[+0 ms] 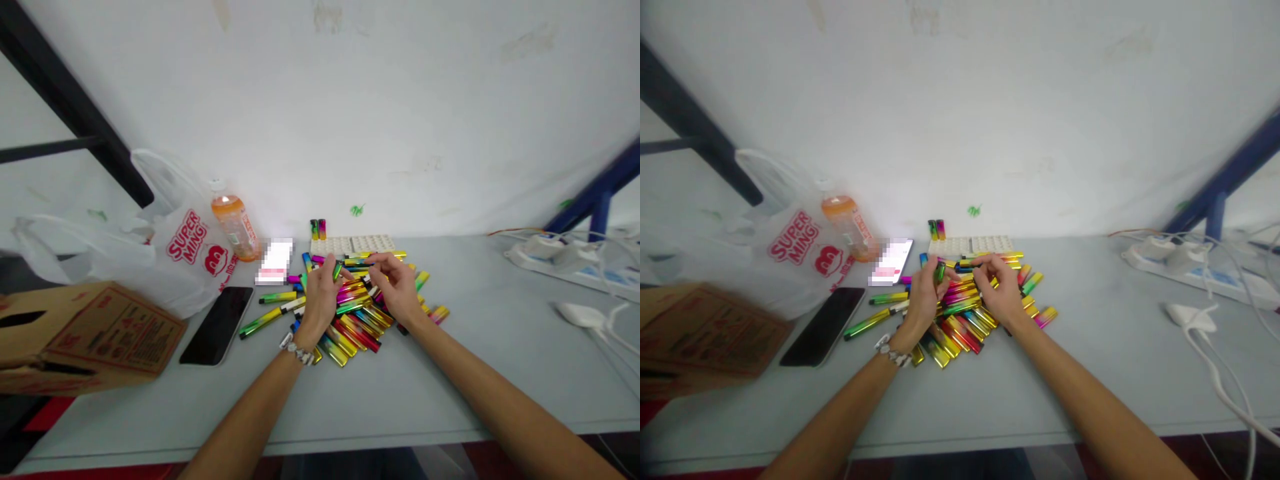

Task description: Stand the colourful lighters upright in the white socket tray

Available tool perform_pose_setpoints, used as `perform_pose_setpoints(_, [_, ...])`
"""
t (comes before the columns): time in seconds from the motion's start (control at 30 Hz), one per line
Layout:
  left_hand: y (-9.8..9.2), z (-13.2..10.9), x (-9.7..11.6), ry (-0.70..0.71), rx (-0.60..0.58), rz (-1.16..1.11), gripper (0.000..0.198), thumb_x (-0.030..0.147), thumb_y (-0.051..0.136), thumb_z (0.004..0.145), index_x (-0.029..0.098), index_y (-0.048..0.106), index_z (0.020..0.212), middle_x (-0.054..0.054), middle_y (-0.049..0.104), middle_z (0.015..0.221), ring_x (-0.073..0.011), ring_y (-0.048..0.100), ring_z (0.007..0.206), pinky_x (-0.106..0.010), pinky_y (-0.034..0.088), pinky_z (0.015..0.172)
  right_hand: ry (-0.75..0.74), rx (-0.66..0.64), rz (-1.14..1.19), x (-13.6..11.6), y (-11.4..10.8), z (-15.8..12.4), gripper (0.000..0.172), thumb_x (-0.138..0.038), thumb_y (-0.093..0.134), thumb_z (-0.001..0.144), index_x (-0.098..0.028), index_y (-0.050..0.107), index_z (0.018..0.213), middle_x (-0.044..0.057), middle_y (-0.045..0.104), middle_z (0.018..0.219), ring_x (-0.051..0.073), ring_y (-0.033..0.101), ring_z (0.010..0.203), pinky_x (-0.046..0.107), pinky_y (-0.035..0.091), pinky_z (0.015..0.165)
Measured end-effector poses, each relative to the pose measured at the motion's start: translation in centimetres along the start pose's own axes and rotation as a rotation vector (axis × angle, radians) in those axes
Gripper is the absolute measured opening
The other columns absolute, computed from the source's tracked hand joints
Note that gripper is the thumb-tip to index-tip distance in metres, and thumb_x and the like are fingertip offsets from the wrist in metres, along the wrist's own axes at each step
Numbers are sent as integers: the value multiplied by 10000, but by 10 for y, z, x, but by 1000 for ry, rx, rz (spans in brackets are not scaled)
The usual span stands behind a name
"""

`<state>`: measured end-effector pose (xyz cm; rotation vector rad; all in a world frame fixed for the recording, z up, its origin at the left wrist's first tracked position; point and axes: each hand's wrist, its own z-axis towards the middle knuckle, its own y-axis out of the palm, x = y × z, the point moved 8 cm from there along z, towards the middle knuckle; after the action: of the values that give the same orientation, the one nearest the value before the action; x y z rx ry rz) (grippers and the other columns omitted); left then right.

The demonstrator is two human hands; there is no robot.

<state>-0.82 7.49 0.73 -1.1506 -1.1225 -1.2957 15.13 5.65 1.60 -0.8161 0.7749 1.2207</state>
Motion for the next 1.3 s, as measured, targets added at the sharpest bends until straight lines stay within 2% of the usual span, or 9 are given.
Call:
perform_pose_setpoints(0.13, [-6,4,1,3,55,34,581,542,411,936,177,573,514,33,337,418,-98,305,414,-253,239,453,40,-46,-41,4,10,-3,211,-400,563,917,-203,637,929,-34,490,604,131,448,552,279,355,554])
perform_pose_setpoints(0.33, [-4,2,11,21,36,55,478,367,448,935,185,529,500,-4,501,482,-114,433,479,-246,345,497,60,-59,-72,5,15,-6,221,-410,560,911,-204,636,892,-32,497,585,132,446,530,280,340,530])
perform_pose_setpoints(0.47, [-1,1,4,-58,2,-68,534,551,442,927,185,543,551,9,483,477,-115,447,474,-237,376,491,59,-61,-89,5,16,-6,228,-420,565,907,-208,647,897,-30,503,581,133,445,523,278,342,518])
perform_pose_setpoints(0.63, [3,1,-2,-95,-64,-192,674,779,360,852,184,562,607,66,335,402,-91,317,405,-238,375,487,62,-65,-96,5,16,-6,225,-415,571,902,-204,649,906,-38,486,564,127,433,505,265,335,494])
perform_pose_setpoints(0.8, [-4,4,5,-15,6,-32,488,507,482,905,185,531,542,23,452,444,-106,402,454,-237,352,492,83,-73,-102,4,17,-7,225,-415,579,889,-200,641,876,-41,475,551,120,418,495,258,325,488])
perform_pose_setpoints(0.97, [-7,6,9,-3,40,58,426,335,445,898,190,485,499,18,468,473,-102,390,461,-237,334,498,91,-72,-107,5,18,-7,239,-430,584,885,-199,643,870,-41,478,550,119,426,498,256,328,491])
perform_pose_setpoints(1.07, [-6,6,8,-18,29,23,449,373,433,914,186,496,511,17,487,496,-106,419,486,-235,376,533,84,-80,-107,5,19,-8,238,-436,588,891,-204,639,874,-39,483,566,124,448,516,262,353,506])
perform_pose_setpoints(1.17, [-5,6,4,-5,0,13,509,504,443,926,180,530,543,20,483,507,-109,426,499,-241,370,533,63,-99,-88,-1,22,-7,244,-435,624,884,-213,639,986,-10,570,705,129,510,582,269,409,536])
perform_pose_setpoints(1.3, [-6,5,-2,34,-27,55,585,672,415,913,187,550,614,20,484,522,-125,434,514,-263,348,518,96,-123,-14,-7,28,1,378,-450,701,841,-231,613,1136,25,648,874,133,570,628,281,467,550])
